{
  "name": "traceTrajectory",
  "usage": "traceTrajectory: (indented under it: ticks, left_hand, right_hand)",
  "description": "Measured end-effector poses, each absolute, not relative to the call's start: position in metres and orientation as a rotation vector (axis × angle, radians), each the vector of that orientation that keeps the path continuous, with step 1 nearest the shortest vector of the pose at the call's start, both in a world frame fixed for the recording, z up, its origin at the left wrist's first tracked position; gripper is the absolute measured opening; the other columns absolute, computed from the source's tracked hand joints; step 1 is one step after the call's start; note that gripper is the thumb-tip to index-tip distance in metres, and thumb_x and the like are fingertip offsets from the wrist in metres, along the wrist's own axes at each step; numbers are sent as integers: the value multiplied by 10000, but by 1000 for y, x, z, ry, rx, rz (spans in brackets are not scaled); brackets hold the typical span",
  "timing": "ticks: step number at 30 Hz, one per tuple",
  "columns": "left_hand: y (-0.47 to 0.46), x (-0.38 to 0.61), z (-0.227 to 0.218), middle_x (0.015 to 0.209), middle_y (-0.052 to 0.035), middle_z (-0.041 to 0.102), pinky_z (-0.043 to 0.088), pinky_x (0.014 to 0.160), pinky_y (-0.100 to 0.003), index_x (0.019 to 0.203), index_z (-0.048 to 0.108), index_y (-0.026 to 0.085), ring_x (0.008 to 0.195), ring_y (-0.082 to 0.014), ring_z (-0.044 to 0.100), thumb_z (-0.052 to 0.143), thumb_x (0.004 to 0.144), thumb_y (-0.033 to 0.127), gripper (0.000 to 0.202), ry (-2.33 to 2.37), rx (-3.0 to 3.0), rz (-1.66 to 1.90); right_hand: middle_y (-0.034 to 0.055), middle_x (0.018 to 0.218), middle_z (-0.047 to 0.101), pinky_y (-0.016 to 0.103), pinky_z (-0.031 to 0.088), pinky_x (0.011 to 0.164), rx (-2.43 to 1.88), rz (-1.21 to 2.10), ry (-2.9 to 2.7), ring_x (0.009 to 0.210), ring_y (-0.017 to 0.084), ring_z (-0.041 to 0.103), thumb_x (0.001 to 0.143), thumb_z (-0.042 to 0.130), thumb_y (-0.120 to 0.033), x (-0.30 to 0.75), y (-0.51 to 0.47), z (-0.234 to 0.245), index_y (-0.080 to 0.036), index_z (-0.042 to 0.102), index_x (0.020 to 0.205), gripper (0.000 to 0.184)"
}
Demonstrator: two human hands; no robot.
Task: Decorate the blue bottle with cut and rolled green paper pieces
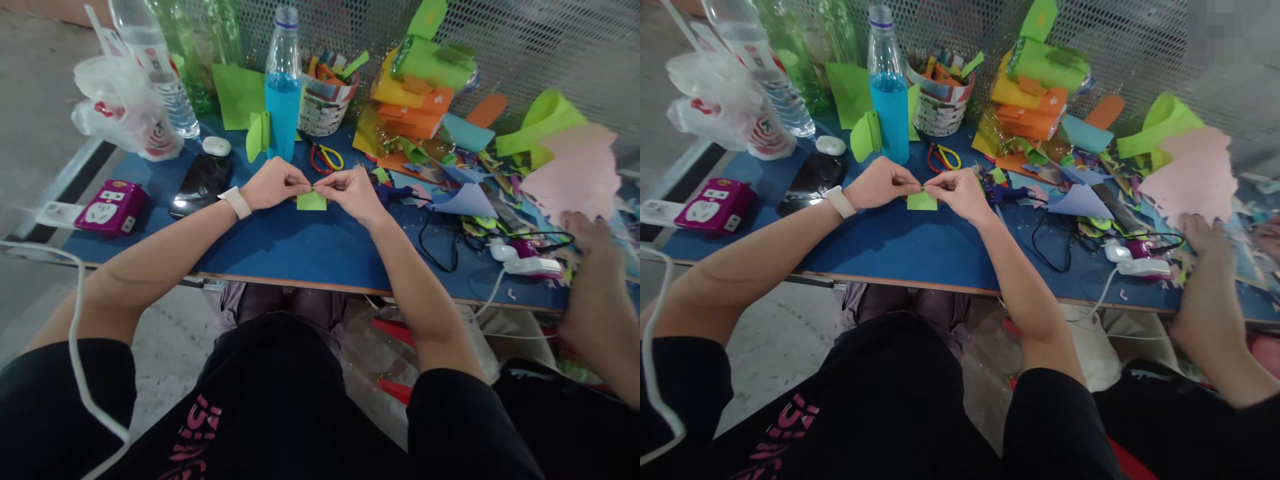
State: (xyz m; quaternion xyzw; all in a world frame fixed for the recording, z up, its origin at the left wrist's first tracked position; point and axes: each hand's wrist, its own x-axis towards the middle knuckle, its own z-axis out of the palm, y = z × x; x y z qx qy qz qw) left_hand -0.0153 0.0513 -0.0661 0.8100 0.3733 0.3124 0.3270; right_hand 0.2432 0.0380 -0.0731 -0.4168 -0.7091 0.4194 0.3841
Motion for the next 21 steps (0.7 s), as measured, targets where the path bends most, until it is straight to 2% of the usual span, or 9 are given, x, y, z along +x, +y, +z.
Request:
traceTrajectory:
  ticks: [3, 6, 10, 13, 17, 21]
  left_hand:
    - [52, -16, -69, 797, -55, 852, 532, 659, -259, 980, 934, 191, 705, -161, 765, 821, 1013, 340, 189, 954, 2075, 796]
    - [52, -15, -71, 797, -58, 848, 562, 657, -261, 980, 933, 185, 687, -158, 761, 845, 1000, 326, 168, 950, 2006, 790]
    - [50, -12, -71, 834, -69, 851, 656, 714, -307, 968, 935, 174, 695, -167, 765, 887, 965, 272, 108, 964, 1815, 802]
    - [50, -10, -71, 826, -71, 844, 700, 760, -335, 958, 941, 180, 717, -174, 775, 926, 940, 264, 88, 975, 1722, 803]
    - [48, -11, -69, 834, -85, 846, 728, 795, -361, 957, 944, 174, 731, -182, 779, 969, 911, 295, 132, 972, 1685, 800]
    - [48, -11, -68, 828, -94, 844, 717, 779, -369, 962, 947, 164, 734, -191, 775, 965, 890, 305, 160, 972, 1697, 788]
  right_hand:
    - [90, 930, 894, 458, 703, 789, -1074, 1067, -1847, 817, 264, 808, 869, 975, -633, 244, 38, -75, -242, 958, 1028, 423]
    - [88, 914, 892, 459, 694, 776, -1076, 1051, -1870, 794, 262, 800, 890, 965, -613, 244, 38, -75, -248, 962, 1029, 391]
    - [97, 925, 896, 451, 683, 779, -1087, 1023, -1864, 807, 261, 806, 894, 964, -557, 242, 37, -74, -237, 964, 1012, 341]
    - [94, 916, 901, 454, 680, 773, -1090, 1030, -1852, 804, 267, 806, 866, 975, -574, 241, 36, -72, -242, 968, 995, 356]
    - [89, 943, 912, 497, 694, 812, -1092, 1037, -1854, 830, 288, 819, 834, 994, -611, 240, 35, -70, -268, 967, 963, 368]
    - [87, 941, 913, 546, 701, 857, -1096, 1047, -1861, 845, 304, 824, 826, 1007, -580, 240, 34, -68, -279, 964, 945, 326]
